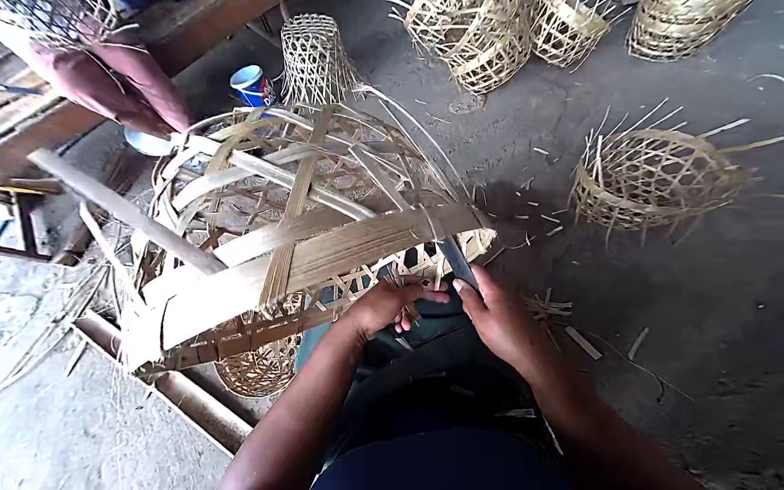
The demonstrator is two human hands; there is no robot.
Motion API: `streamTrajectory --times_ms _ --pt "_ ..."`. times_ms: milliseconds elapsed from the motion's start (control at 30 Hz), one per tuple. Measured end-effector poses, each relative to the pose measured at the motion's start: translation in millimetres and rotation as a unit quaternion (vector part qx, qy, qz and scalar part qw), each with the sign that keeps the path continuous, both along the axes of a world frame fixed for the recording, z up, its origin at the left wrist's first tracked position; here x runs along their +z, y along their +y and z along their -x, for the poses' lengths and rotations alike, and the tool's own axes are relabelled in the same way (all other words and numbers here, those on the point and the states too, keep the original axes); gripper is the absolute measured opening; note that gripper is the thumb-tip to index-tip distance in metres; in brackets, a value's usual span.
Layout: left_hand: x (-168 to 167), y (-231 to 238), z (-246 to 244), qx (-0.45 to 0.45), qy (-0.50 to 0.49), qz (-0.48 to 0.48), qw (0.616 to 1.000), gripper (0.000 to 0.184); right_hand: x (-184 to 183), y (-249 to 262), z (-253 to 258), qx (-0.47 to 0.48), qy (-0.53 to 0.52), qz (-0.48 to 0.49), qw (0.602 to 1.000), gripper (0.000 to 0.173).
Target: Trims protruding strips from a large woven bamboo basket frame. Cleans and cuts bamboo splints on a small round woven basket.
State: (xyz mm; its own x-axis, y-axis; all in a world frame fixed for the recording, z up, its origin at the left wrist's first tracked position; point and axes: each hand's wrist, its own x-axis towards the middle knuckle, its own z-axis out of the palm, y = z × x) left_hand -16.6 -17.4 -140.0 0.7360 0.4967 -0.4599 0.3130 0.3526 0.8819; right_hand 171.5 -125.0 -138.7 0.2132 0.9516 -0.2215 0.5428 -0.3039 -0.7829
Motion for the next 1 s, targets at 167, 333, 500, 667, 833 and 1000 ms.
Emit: streamTrajectory --times_ms 167,333,500,667,833,1000 --pt "-29.0 6.2 -3.7 0.061 -0.091 0.141 0.984 0.034 -3.7 -13.0 -4.8 0.015 0.005 0.015 1.000 0.043" --pt "-21.2 2.2 -13.9 0.066 -0.041 0.121 0.990 0.023 -15.5 -19.1 -14.5 0.042 0.021 -0.012 0.999 0.038" --pt "-14.3 -2.0 -15.9 0.086 -0.043 0.088 0.991 0.017 -16.9 -25.4 -7.5 0.064 -0.018 0.032 0.997 0.049" --pt "-26.2 -2.3 -13.7 0.035 -0.069 0.032 0.997 0.020 -19.1 -11.8 4.3 0.066 -0.036 0.029 0.997 0.044" --pt "-11.3 -1.8 -15.1 0.019 0.009 0.006 1.000 0.018 -17.5 15.4 6.2 0.105 -0.050 0.045 0.992 0.042" --pt "104.1 -42.2 -35.1 0.174 0.129 -0.003 0.976 0.026 -23.7 21.9 1.2 0.105 -0.038 0.067 0.991 0.048"
